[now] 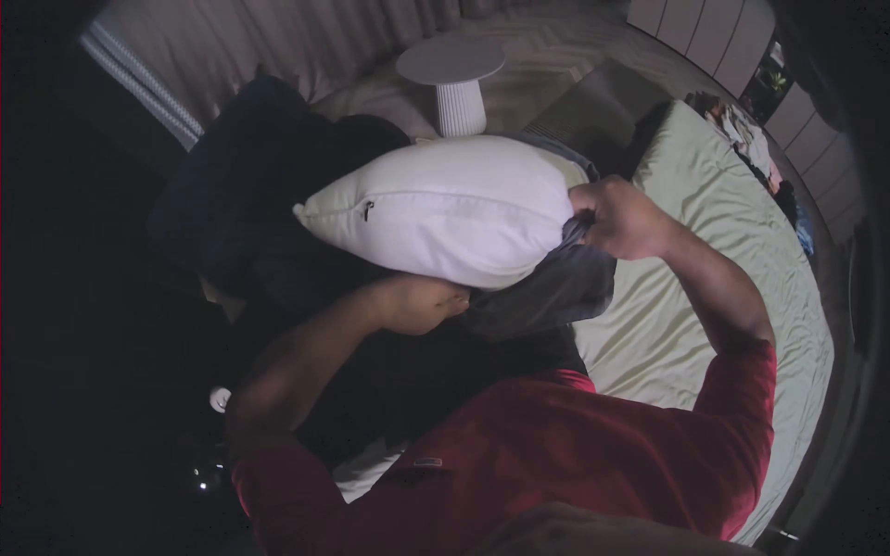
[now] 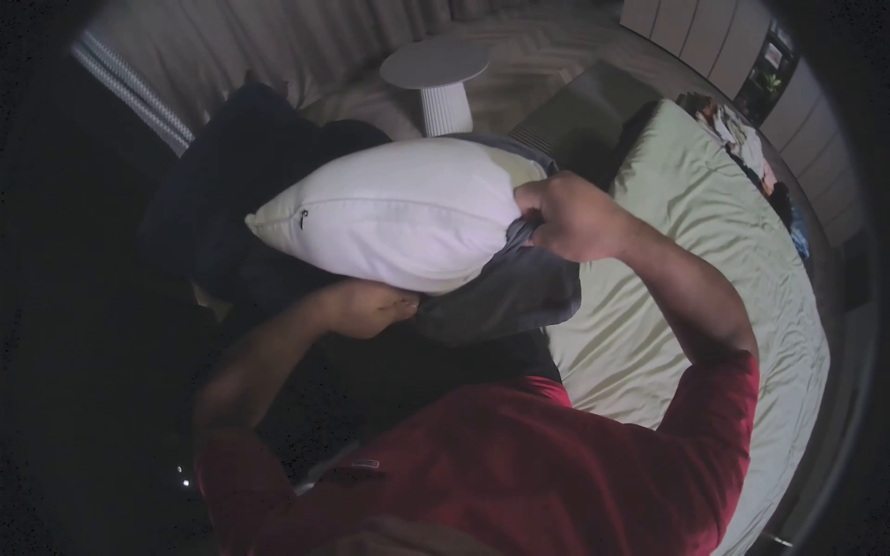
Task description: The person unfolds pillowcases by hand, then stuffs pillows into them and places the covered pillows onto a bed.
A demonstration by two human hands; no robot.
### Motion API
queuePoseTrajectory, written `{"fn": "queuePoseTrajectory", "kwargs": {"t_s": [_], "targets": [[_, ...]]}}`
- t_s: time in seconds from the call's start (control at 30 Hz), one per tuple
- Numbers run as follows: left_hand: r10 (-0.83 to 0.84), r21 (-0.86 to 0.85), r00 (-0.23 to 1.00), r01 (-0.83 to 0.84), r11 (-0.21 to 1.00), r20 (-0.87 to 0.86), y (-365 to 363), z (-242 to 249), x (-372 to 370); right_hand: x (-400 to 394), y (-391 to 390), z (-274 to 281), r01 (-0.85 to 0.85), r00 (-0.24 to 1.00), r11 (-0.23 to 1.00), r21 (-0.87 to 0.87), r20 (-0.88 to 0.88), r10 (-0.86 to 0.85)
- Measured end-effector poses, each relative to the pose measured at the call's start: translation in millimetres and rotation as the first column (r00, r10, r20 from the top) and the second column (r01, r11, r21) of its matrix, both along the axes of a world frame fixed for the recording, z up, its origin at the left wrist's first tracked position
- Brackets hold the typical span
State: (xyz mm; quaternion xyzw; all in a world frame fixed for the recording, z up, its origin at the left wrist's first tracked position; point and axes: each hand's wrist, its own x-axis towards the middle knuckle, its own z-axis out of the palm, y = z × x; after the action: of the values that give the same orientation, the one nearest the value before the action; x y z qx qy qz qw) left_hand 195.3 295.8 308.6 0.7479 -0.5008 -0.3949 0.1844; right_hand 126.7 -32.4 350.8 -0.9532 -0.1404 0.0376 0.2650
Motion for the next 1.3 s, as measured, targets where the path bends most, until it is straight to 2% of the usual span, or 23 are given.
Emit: {"fn": "queuePoseTrajectory", "kwargs": {"t_s": [0.1, 0.2, 0.3, 0.4, 0.5, 0.6, 0.67, 0.7, 0.73, 0.77, 0.8, 0.83, 0.87, 0.9, 1.07, 1.1, 1.2, 1.3], "targets": [[0.095, 0.059, 0.995, -0.096, 0.994, 0.026, -4, 7, -2, -2, 5, -3, -0.047, 0.998, 0.999, 0.005, 0.033, 0.047], [0.194, 0.004, 0.957, -0.200, 0.980, 0.217, 2, 5, 1, 0, 1, -9, -0.038, 0.997, 0.998, -0.052, 0.063, 0.041], [0.162, -0.105, 0.930, -0.134, 0.985, 0.331, 16, 14, 9, 0, -2, -5, -0.006, 1.000, 0.994, -0.106, -0.016, 0.004], [0.228, -0.195, 0.931, -0.177, 0.965, 0.283, 30, 32, 15, -2, -2, 0, -0.021, 0.990, 0.985, -0.170, -0.144, -0.004], [0.230, -0.287, 0.858, -0.101, 0.952, 0.459, 34, 31, 13, -4, 4, 5, -0.064, 0.978, 0.959, -0.275, -0.209, 0.005], [0.210, -0.246, 0.814, -0.086, 0.965, 0.541, 29, 35, 0, -1, 3, 17, -0.184, 0.950, 0.940, -0.286, -0.298, 0.095], [0.351, -0.433, 0.811, -0.137, 0.891, 0.468, 27, 27, -6, 3, 1, 34, -0.404, 0.812, 0.898, -0.176, -0.521, 0.263], [0.384, -0.474, 0.810, -0.152, 0.867, 0.444, 25, 29, -7, 5, 2, 45, -0.454, 0.763, 0.881, -0.137, -0.571, 0.304], [0.401, -0.467, 0.829, -0.198, 0.862, 0.390, 22, 31, -9, 5, 3, 56, -0.437, 0.860, 0.878, -0.197, -0.377, 0.344], [0.422, -0.458, 0.842, -0.245, 0.854, 0.336, 18, 33, -11, 5, 4, 66, -0.412, 0.910, 0.876, -0.252, -0.162, 0.381], [0.438, -0.453, 0.844, -0.275, 0.848, 0.308, 15, 33, -13, 11, 11, 77, -0.401, 0.914, 0.874, -0.276, -0.053, 0.403], [0.415, -0.475, 0.852, -0.235, 0.848, 0.318, 11, 32, -15, 20, 25, 89, -0.421, 0.852, 0.881, -0.216, 0.238, 0.466], [0.388, -0.493, 0.862, -0.195, 0.848, 0.327, 7, 32, -17, 29, 38, 101, -0.454, 0.723, 0.877, -0.158, 0.510, 0.466], [0.375, -0.503, 0.865, -0.174, 0.847, 0.333, 3, 32, -20, 38, 55, 108, -0.476, 0.635, 0.870, -0.133, 0.632, 0.444], [0.399, -0.659, 0.780, 0.023, 0.751, 0.482, -3, 33, -30, 59, 120, 98, -0.689, 0.585, 0.707, -0.161, 0.454, 0.672], [0.416, -0.661, 0.772, 0.006, 0.751, 0.480, 1, 32, -30, 60, 125, 91, -0.703, 0.572, 0.692, -0.160, 0.451, 0.685], [0.379, -0.531, 0.868, -0.167, 0.830, 0.320, 11, 18, -36, 58, 142, 65, -0.708, 0.518, 0.668, -0.229, 0.474, 0.712], [0.146, -0.325, 0.931, -0.031, 0.945, 0.335, 13, 2, -45, 49, 149, 42, -0.700, 0.585, 0.648, -0.300, 0.279, 0.762]]}}
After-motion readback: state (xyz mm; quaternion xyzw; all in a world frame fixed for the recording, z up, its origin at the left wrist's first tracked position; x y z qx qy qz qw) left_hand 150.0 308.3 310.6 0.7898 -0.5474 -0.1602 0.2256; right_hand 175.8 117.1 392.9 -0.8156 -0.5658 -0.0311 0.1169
